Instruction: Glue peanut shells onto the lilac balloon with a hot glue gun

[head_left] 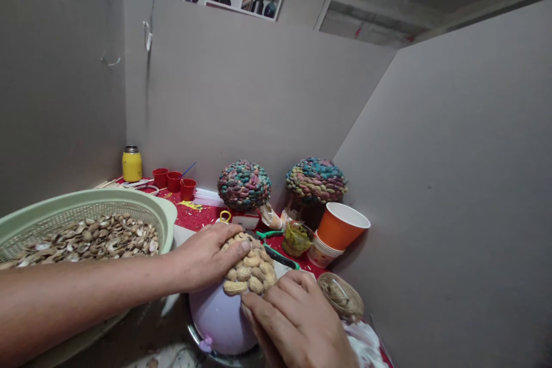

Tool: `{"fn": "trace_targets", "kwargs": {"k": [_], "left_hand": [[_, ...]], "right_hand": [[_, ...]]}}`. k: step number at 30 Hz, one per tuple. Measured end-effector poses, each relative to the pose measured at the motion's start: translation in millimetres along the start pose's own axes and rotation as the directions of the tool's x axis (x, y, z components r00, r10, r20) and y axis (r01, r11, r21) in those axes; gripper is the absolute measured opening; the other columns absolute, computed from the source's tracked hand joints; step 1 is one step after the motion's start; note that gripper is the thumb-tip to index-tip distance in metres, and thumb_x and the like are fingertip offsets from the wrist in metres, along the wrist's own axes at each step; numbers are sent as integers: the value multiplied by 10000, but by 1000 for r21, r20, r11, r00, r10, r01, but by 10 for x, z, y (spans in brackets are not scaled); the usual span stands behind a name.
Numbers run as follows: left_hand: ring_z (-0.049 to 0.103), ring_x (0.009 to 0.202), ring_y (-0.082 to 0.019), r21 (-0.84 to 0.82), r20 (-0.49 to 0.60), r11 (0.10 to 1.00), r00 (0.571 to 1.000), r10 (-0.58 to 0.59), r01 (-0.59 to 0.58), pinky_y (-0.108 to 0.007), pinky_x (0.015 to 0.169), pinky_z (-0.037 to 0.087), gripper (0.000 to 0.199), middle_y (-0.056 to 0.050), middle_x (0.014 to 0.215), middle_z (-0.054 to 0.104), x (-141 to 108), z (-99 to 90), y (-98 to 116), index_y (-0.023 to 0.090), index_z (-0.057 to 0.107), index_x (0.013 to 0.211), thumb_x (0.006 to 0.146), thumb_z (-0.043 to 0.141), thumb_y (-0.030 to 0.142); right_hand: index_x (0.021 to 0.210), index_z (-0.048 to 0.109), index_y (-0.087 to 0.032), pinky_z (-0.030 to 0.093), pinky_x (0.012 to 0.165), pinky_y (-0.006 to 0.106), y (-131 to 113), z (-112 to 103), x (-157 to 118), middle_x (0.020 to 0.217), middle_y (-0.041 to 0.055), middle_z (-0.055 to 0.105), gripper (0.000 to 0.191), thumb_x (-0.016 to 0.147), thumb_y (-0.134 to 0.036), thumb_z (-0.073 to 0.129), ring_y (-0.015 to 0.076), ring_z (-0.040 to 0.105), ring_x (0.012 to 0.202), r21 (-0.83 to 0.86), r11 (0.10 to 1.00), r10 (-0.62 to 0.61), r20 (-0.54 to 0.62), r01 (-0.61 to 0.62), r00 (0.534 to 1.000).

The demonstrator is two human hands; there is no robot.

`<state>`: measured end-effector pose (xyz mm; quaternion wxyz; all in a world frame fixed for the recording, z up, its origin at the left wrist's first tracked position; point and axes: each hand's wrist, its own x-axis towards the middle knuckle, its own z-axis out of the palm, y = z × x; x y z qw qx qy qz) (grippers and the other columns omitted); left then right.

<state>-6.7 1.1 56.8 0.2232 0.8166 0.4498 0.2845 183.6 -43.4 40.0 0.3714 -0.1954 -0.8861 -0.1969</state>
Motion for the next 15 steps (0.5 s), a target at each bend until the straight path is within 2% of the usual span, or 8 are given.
{"fn": "trace_targets", "kwargs": {"k": [10, 15], "left_hand": [[582, 1150, -270, 7, -4, 1000, 1000, 11, -11, -400, 969, 451, 462, -110, 1265, 636, 6, -3, -6, 179, 603, 1199, 963, 350, 486], [587, 1135, -262, 13, -11, 1000, 1000, 0, 0, -401, 977, 442, 463, -97, 1239, 651, 12, 6, 2, 195, 602, 1204, 959, 350, 496]], "right_hand": [[879, 627, -148, 323, 591, 321, -21, -66, 74, 621, -7, 608, 120, 883, -67, 539, 141, 502, 553, 31, 999, 23, -3, -23, 1000], [919, 633, -147, 339, 625, 329, -5, -19, 51, 686, 22, 644, 125, 920, -112, 513, 156, 526, 606, 39, 999, 14, -4, -14, 1000]]}}
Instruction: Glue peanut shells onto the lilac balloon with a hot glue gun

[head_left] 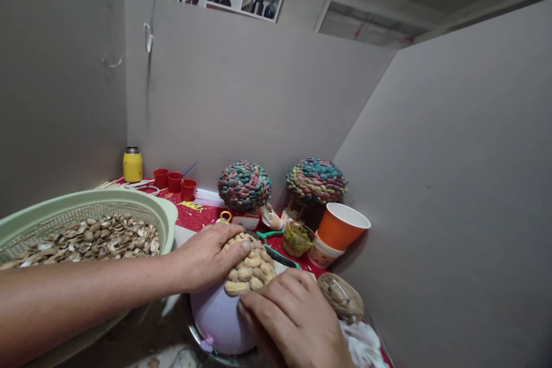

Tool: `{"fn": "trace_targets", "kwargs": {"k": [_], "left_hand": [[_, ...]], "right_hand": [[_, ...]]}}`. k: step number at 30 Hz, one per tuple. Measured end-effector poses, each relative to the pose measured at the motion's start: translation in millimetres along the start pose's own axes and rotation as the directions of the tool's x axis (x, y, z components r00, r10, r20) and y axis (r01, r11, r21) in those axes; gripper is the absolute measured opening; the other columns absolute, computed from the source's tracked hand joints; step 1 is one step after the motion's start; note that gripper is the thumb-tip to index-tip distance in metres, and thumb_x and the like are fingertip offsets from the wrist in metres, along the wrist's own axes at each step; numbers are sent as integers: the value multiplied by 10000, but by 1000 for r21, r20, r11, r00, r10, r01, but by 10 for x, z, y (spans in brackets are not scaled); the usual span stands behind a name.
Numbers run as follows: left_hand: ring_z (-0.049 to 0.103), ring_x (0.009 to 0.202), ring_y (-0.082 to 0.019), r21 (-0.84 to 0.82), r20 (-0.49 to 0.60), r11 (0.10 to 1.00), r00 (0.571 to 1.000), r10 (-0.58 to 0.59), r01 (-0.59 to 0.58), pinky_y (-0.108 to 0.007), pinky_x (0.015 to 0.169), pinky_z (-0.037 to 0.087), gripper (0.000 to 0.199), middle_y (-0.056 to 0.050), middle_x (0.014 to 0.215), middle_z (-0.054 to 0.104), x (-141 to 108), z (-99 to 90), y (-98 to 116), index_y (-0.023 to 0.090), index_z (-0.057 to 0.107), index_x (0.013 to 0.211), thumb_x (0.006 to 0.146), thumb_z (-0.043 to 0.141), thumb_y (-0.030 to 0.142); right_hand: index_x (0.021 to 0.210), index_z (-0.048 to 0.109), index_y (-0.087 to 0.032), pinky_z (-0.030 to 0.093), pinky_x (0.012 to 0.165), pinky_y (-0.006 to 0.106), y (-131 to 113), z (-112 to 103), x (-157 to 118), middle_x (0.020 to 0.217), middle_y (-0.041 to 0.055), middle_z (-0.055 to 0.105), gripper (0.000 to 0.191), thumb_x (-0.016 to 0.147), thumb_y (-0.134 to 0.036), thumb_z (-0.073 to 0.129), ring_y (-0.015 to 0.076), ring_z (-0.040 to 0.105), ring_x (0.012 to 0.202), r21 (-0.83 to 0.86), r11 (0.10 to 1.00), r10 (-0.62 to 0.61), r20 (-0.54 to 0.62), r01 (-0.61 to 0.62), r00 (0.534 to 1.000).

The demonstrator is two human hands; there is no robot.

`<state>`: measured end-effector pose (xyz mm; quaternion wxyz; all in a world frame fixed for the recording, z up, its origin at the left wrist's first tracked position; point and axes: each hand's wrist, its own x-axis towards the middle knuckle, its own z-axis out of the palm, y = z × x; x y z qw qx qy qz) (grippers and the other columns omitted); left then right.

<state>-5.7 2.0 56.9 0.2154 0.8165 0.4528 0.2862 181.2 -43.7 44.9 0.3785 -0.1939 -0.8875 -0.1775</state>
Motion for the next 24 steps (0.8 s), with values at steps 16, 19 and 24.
{"fn": "trace_targets", "kwargs": {"k": [16, 19, 24], "left_hand": [[595, 1077, -254, -7, 8, 1000, 1000, 0, 0, -388, 945, 444, 452, -93, 1163, 670, -26, -17, 44, 191, 604, 1190, 965, 341, 482], [592, 1083, -254, -6, 4, 1000, 1000, 5, -5, -397, 949, 443, 465, -103, 1177, 662, -33, -12, 38, 182, 594, 1209, 968, 337, 485], [586, 1108, -250, -13, 0, 1000, 1000, -3, 3, -394, 972, 437, 452, -101, 1211, 652, -33, 0, 24, 193, 588, 1218, 967, 346, 481]], "right_hand": [[876, 624, -128, 334, 691, 349, -15, 73, -25, 702, 39, 639, 279, 978, -87, 368, 161, 534, 632, -5, 1000, 19, 4, -19, 1000], [854, 617, -132, 326, 681, 346, -20, 89, -36, 691, 34, 632, 221, 951, -74, 426, 159, 525, 628, -2, 1000, 22, 2, -22, 1000], [837, 605, -146, 329, 662, 338, -37, 89, -26, 670, 22, 620, 166, 917, -72, 480, 155, 520, 619, -12, 999, 39, -14, -39, 999]]}}
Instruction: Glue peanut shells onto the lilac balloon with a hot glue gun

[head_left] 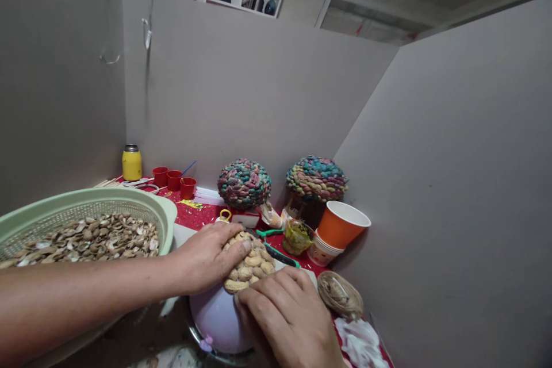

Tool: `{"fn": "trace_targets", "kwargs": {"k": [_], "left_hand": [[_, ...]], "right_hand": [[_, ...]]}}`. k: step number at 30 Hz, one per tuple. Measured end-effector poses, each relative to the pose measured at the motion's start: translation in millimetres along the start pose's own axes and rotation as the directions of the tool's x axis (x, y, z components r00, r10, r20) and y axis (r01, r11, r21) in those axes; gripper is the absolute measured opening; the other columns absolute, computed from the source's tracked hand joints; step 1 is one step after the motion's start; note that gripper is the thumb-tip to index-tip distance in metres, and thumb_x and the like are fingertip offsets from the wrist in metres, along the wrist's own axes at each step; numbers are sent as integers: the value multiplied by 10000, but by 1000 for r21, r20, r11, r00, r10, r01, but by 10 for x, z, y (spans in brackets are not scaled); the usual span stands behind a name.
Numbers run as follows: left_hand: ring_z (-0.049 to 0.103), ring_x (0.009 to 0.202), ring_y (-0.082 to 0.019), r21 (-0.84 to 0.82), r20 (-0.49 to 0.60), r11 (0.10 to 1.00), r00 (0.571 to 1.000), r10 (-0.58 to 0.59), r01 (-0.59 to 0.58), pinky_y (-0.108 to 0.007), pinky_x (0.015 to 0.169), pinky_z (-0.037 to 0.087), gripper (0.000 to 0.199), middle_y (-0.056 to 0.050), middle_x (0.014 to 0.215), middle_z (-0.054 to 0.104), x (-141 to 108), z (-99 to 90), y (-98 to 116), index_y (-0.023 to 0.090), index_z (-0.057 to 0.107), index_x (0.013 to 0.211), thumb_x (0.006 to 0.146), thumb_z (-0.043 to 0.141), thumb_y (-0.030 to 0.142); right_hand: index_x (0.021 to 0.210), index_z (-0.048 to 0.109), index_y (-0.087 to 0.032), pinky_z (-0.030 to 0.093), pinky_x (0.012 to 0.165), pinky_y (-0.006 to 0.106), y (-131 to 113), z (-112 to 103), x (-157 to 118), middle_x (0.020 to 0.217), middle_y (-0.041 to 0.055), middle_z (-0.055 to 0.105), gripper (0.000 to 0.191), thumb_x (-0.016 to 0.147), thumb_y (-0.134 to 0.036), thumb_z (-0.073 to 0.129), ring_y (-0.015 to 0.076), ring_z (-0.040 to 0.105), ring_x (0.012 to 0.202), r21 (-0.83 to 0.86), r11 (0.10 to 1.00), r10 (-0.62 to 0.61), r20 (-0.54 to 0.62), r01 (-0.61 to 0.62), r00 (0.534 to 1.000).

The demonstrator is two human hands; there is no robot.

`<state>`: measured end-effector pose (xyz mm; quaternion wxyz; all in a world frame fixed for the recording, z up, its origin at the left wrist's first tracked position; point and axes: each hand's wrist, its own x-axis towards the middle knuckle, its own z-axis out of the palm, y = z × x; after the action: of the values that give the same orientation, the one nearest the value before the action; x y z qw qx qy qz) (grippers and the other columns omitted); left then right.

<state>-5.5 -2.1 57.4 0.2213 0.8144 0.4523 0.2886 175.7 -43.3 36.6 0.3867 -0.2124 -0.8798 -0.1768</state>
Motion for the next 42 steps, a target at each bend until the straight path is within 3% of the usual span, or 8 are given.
{"fn": "trace_targets", "kwargs": {"k": [4, 10, 14, 17, 20, 23, 35, 42], "left_hand": [[555, 1175, -265, -36, 33, 999, 999, -14, 15, -422, 1027, 402, 518, -119, 1263, 629, 10, -22, 6, 178, 570, 1249, 962, 309, 521], [320, 1406, -253, -112, 214, 984, 971, -111, 137, -421, 1156, 233, 596, -96, 1520, 404, 51, -187, 74, 178, 446, 1397, 934, 297, 523], [273, 1429, -262, -71, 319, 984, 938, -132, 163, -449, 1159, 205, 594, -83, 1553, 336, 46, -345, 159, 182, 414, 1430, 893, 387, 436], [216, 1445, -295, -13, 365, 984, 917, -162, 180, -464, 1162, 184, 719, -91, 1570, 281, 8, -440, 201, 182, 387, 1452, 788, 565, 394], [283, 1419, -318, -25, 373, 991, 921, -112, 130, -470, 1141, 247, 844, -96, 1551, 324, -43, -486, 183, 210, 386, 1453, 690, 708, 372], [332, 1400, -295, -74, 371, 995, 928, -34, 66, -431, 1127, 297, 833, -79, 1535, 364, -82, -495, 138, 232, 372, 1460, 721, 716, 404], [261, 1433, -286, 0, 374, 1000, 927, 1, -1, -438, 1154, 245, 800, -78, 1566, 305, -88, -480, 64, 237, 335, 1478, 793, 658, 493], [286, 1424, -279, 21, 336, 999, 941, 23, -32, -397, 1154, 251, 765, -105, 1552, 335, -135, -446, 67, 174, 345, 1474, 827, 631, 467]], "right_hand": [[821, 601, -148, 324, 649, 339, 2, 10, 3, 674, 26, 619, 159, 903, -70, 488, 161, 526, 619, 3, 1000, 7, -3, -7, 1000], [834, 608, -149, 312, 648, 339, 19, 9, 13, 690, 30, 623, 151, 916, -103, 490, 166, 516, 630, 42, 998, 38, -34, -36, 999], [851, 612, -160, 336, 656, 334, 17, -34, 39, 713, 29, 631, 134, 913, -105, 506, 168, 541, 653, 37, 997, 68, 16, -68, 998], [861, 609, -156, 337, 652, 334, 24, -47, 45, 722, 34, 633, 120, 903, -97, 513, 171, 540, 658, 54, 996, 77, 1, -77, 997], [858, 602, -156, 336, 645, 333, 31, -43, 46, 712, 31, 627, 118, 902, -99, 510, 170, 534, 646, 60, 996, 68, -20, -67, 997], [859, 601, -166, 345, 639, 330, 24, -36, 49, 703, 24, 623, 124, 905, -104, 505, 169, 541, 645, 52, 996, 72, -9, -71, 997], [940, 618, -186, 450, 688, 314, 162, -305, 68, 808, 27, 668, 106, 893, -99, 580, 165, 590, 744, 218, 961, 167, 33, -170, 985], [1212, 567, -185, 529, 884, 424, 212, -245, 62, 1223, 146, 606, 308, 915, -268, 584, 276, 570, 1123, 185, 940, 261, 146, -285, 954]]}}
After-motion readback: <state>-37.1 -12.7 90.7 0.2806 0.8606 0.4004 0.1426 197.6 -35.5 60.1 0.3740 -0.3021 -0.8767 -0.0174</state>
